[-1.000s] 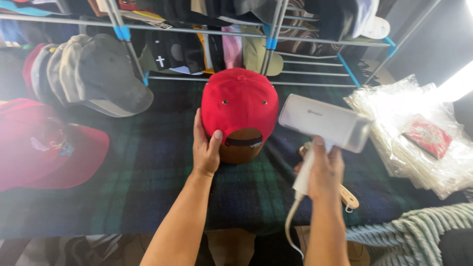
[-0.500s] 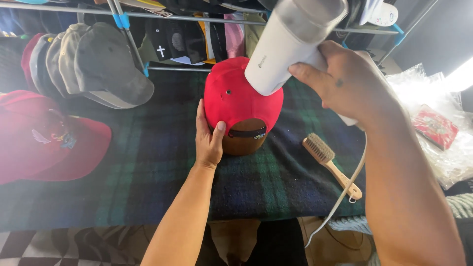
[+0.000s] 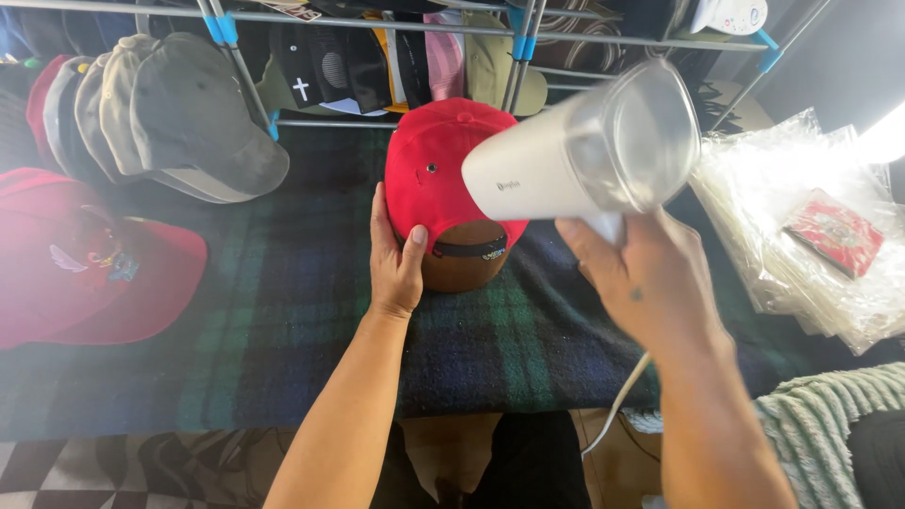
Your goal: A person uses a handheld steamer and a brush to treat and reshape a red baseball cap on a workbench.
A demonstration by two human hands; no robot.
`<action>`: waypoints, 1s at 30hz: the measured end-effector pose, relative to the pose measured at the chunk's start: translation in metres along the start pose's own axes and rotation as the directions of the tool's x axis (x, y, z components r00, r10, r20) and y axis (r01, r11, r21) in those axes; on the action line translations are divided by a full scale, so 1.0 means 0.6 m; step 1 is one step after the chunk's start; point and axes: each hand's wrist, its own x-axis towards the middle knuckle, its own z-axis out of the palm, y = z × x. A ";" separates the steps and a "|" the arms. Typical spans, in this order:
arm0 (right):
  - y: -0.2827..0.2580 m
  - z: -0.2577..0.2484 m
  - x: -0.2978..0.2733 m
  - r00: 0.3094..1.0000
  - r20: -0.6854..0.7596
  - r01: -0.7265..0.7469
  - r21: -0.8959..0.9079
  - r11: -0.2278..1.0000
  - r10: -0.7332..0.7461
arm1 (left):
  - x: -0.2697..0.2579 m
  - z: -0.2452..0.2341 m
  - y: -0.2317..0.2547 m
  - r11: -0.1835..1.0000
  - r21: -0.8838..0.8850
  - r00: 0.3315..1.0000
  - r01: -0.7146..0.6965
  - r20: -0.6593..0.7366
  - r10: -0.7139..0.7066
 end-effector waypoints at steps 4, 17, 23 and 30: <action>0.063 0.091 -0.034 0.980 -0.183 -0.052 0.172 0.984 0.084 | 0.000 0.002 0.001 1.000 -0.002 1.000 0.016 0.001 -0.016; 0.052 0.208 -0.093 0.865 -0.324 -0.053 0.701 0.711 0.384 | -0.001 0.012 -0.027 0.992 0.118 0.997 0.045 -0.074 -0.037; 0.058 0.201 -0.079 0.853 -0.138 -0.145 0.864 0.483 0.503 | -0.003 0.011 -0.020 0.992 0.114 0.996 0.057 -0.069 -0.050; 0.130 0.234 -0.019 0.796 -0.014 -0.224 0.922 0.317 0.605 | -0.001 0.010 -0.022 0.990 0.120 0.995 0.078 -0.068 -0.070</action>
